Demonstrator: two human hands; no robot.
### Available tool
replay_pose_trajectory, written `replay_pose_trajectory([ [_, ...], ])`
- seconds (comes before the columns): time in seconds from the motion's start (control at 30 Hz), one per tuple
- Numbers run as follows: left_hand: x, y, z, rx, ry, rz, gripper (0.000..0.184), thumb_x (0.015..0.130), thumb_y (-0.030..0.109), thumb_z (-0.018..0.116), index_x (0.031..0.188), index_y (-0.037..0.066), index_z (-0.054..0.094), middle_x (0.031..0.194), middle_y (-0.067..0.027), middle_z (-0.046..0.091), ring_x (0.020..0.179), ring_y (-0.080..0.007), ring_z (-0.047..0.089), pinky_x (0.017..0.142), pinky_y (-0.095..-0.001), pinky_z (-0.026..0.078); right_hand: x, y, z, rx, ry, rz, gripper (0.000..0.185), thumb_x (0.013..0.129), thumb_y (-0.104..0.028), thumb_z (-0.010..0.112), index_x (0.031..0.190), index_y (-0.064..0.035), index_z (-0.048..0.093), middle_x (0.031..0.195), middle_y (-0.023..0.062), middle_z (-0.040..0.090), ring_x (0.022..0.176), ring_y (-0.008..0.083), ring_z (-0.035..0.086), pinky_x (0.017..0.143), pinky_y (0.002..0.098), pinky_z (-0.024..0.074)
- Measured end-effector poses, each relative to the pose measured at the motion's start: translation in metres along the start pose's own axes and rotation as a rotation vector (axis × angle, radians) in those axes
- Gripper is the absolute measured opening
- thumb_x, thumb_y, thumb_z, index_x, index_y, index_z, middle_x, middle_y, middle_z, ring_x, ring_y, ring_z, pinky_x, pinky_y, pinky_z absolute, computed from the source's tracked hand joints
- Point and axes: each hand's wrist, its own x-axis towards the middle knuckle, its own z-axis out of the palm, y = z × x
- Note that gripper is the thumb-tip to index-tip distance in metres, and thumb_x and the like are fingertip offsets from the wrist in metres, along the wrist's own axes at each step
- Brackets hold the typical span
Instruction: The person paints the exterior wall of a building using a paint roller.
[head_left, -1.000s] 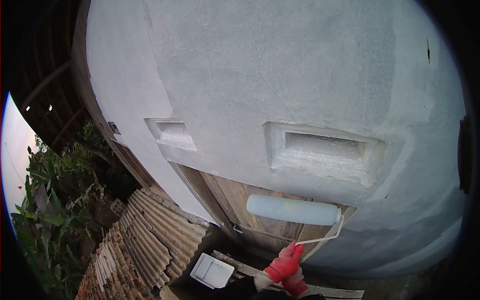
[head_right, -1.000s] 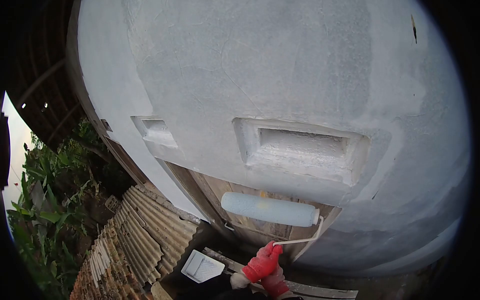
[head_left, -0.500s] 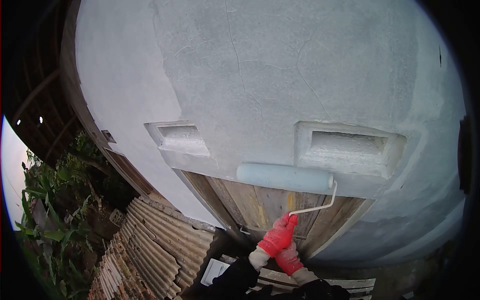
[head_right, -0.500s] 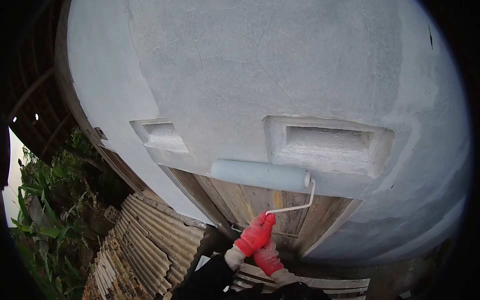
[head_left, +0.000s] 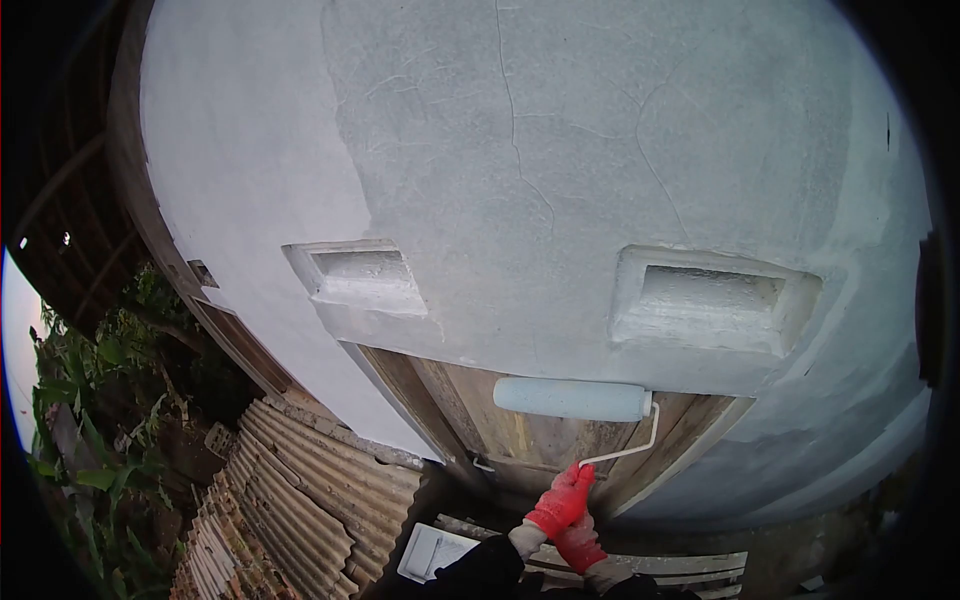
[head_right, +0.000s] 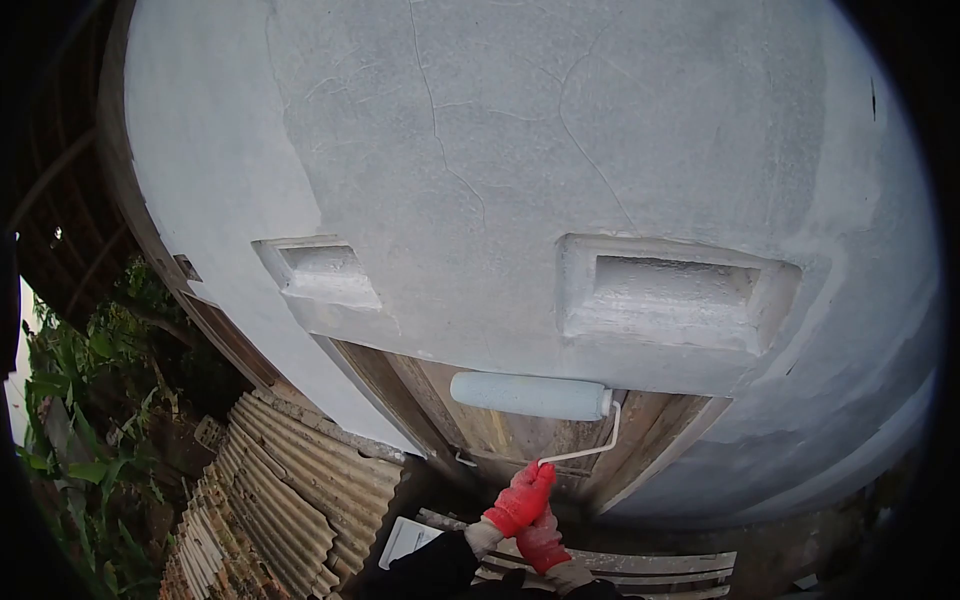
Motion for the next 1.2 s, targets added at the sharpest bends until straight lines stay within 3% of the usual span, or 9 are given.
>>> replay_pose_trajectory([
  [0.07,-0.005,0.002,-0.005,-0.204,-0.097,-0.036,0.036,0.099,0.041,0.049,0.098,0.007,0.059,0.077,-0.0037,0.058,0.072,-0.0149,0.055,0.067,-0.0322,0.046,-0.004,0.003,0.000,0.006,-0.003,0.005,0.038,0.094,-0.026,0.060,0.128,-0.0124,0.048,0.105,0.0014,0.054,0.097,0.0134,0.055,0.084,0.0307,0.0461],
  [0.17,-0.011,0.052,-0.031,0.033,-0.016,0.199,0.035,0.099,0.040,0.049,0.097,0.007,0.059,0.074,-0.0016,0.056,0.068,-0.0115,0.052,0.064,-0.0303,0.045,0.000,-0.002,0.004,-0.007,-0.013,-0.002,0.039,0.094,-0.024,0.060,0.129,-0.0118,0.047,0.107,0.0018,0.055,0.099,0.0136,0.055,0.085,0.0309,0.0465],
  [0.4,0.025,0.132,-0.087,-0.013,0.026,0.314,0.035,0.100,0.040,0.047,0.094,0.007,0.059,0.070,-0.0031,0.054,0.064,-0.0138,0.052,0.063,-0.0313,0.045,0.047,-0.039,0.035,-0.021,-0.026,-0.073,0.042,0.094,-0.021,0.061,0.132,-0.0105,0.046,0.111,0.0028,0.057,0.102,0.0140,0.056,0.088,0.0312,0.0473],
  [0.53,0.020,0.083,-0.080,0.035,0.049,0.328,0.037,0.099,0.042,0.047,0.097,0.007,0.060,0.073,-0.0043,0.056,0.069,-0.0158,0.054,0.068,-0.0325,0.046,0.028,-0.005,0.037,-0.004,-0.039,-0.019,0.044,0.094,-0.019,0.062,0.133,-0.0097,0.045,0.113,0.0033,0.058,0.105,0.0143,0.057,0.089,0.0313,0.0478],
  [0.6,0.001,0.063,-0.075,0.026,-0.031,0.063,0.041,0.098,0.046,0.048,0.102,0.007,0.061,0.078,-0.0064,0.058,0.076,-0.0187,0.056,0.073,-0.0338,0.047,0.006,0.022,0.033,0.037,-0.051,0.036,0.045,0.094,-0.018,0.062,0.134,-0.0093,0.044,0.114,0.0036,0.059,0.106,0.0144,0.057,0.090,0.0314,0.0481],
  [0.7,-0.001,0.041,-0.068,0.161,0.045,0.005,0.044,0.096,0.048,0.049,0.105,0.008,0.062,0.079,-0.0069,0.059,0.077,-0.0194,0.058,0.074,-0.0338,0.047,-0.003,0.030,0.036,0.053,-0.058,0.052,0.046,0.094,-0.016,0.062,0.135,-0.0089,0.043,0.116,0.0040,0.059,0.107,0.0147,0.057,0.091,0.0316,0.0482],
  [0.97,0.033,0.153,-0.134,-0.075,0.001,0.404,0.033,0.100,0.038,0.047,0.088,0.008,0.056,0.066,0.0017,0.048,0.061,-0.0096,0.046,0.058,-0.0284,0.041,0.073,-0.044,0.080,-0.007,-0.065,-0.143,0.050,0.093,-0.013,0.062,0.138,-0.0088,0.041,0.119,0.0047,0.058,0.110,0.0161,0.057,0.093,0.0326,0.0475],
  [1.1,0.024,0.106,-0.124,-0.105,0.002,0.223,0.034,0.100,0.040,0.047,0.088,0.009,0.056,0.066,0.0022,0.047,0.061,-0.0088,0.047,0.058,-0.0283,0.041,0.051,-0.015,0.078,-0.010,-0.072,-0.124,0.052,0.092,-0.012,0.062,0.139,-0.0087,0.040,0.120,0.0051,0.058,0.111,0.0167,0.056,0.094,0.0331,0.0471],
  [1.2,0.003,0.066,-0.111,-0.020,-0.056,0.065,0.037,0.099,0.044,0.045,0.092,0.010,0.058,0.070,0.0002,0.051,0.069,-0.0119,0.048,0.068,-0.0310,0.044,0.023,0.012,0.071,0.005,-0.077,-0.079,0.053,0.092,-0.011,0.062,0.139,-0.0086,0.039,0.121,0.0054,0.058,0.112,0.0173,0.056,0.095,0.0335,0.0468],
])
